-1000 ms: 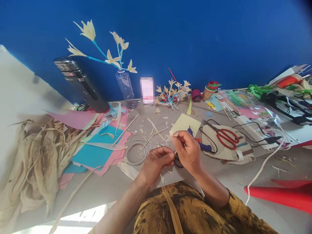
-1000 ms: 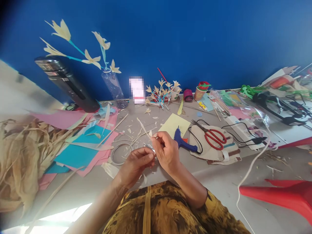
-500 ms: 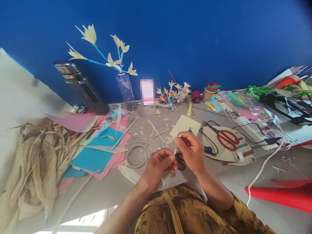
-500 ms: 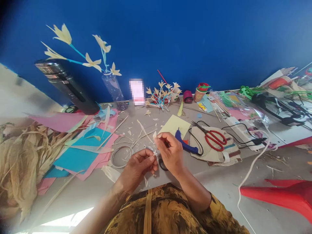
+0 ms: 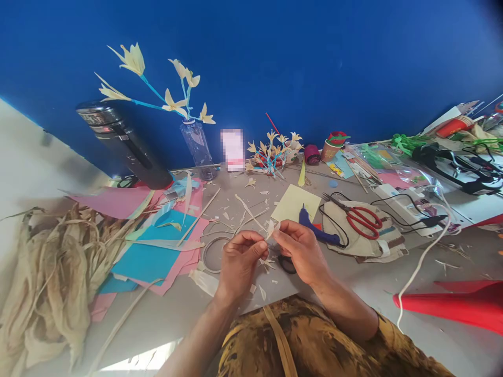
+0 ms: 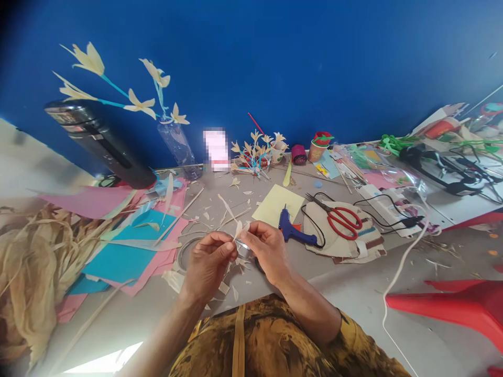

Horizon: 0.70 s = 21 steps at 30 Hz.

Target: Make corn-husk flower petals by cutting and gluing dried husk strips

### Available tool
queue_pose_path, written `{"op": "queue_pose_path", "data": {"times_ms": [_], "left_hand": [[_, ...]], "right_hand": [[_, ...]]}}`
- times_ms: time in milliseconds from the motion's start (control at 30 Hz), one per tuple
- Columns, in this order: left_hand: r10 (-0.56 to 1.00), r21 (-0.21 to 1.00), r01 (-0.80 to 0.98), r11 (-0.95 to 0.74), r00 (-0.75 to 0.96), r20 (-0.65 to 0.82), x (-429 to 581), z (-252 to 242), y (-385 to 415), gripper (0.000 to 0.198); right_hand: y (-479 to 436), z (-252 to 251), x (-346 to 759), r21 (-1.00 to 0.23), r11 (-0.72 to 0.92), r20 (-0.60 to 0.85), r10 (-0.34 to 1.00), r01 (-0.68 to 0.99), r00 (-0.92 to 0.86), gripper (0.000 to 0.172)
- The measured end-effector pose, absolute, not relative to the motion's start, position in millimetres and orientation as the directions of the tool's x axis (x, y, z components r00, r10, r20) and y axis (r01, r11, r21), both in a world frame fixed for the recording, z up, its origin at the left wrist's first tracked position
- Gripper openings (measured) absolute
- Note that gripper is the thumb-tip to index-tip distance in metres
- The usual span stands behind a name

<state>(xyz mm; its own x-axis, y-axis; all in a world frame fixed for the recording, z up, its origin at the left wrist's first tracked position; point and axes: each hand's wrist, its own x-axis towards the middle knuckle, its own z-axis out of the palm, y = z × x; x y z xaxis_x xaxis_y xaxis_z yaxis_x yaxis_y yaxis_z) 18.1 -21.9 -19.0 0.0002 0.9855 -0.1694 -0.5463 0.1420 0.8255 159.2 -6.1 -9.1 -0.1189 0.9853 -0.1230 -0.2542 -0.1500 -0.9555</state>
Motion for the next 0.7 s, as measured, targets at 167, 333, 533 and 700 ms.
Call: {"op": "queue_pose_path", "data": {"times_ms": [167, 333, 533, 700], "left_hand": [[0.984, 0.829, -0.549, 0.106, -0.061, -0.166, 21.3, -22.0, -20.4, 0.026], [0.982, 0.832, -0.538, 0.138, -0.037, -0.187, 22.8, -27.0, -19.9, 0.027], [0.976, 0.845, -0.495, 0.2, 0.021, -0.218, 22.0, -27.7, -23.0, 0.027], [0.977, 0.858, -0.475, 0.197, 0.021, -0.212, 20.8, -26.4, -25.5, 0.027]], "right_hand": [[-8.9, -7.1, 156.0, -0.972, -0.126, -0.1, 0.986, -0.201, -0.132, 0.029], [-11.9, -2.1, 152.1, -0.978, -0.094, -0.068, 0.988, -0.188, -0.141, 0.032], [-13.4, 1.3, 153.6, -0.988, -0.068, -0.044, 0.985, -0.139, -0.169, 0.032], [-13.4, 0.0, 155.8, -0.995, -0.035, -0.021, 0.989, -0.098, -0.143, 0.032]]}}
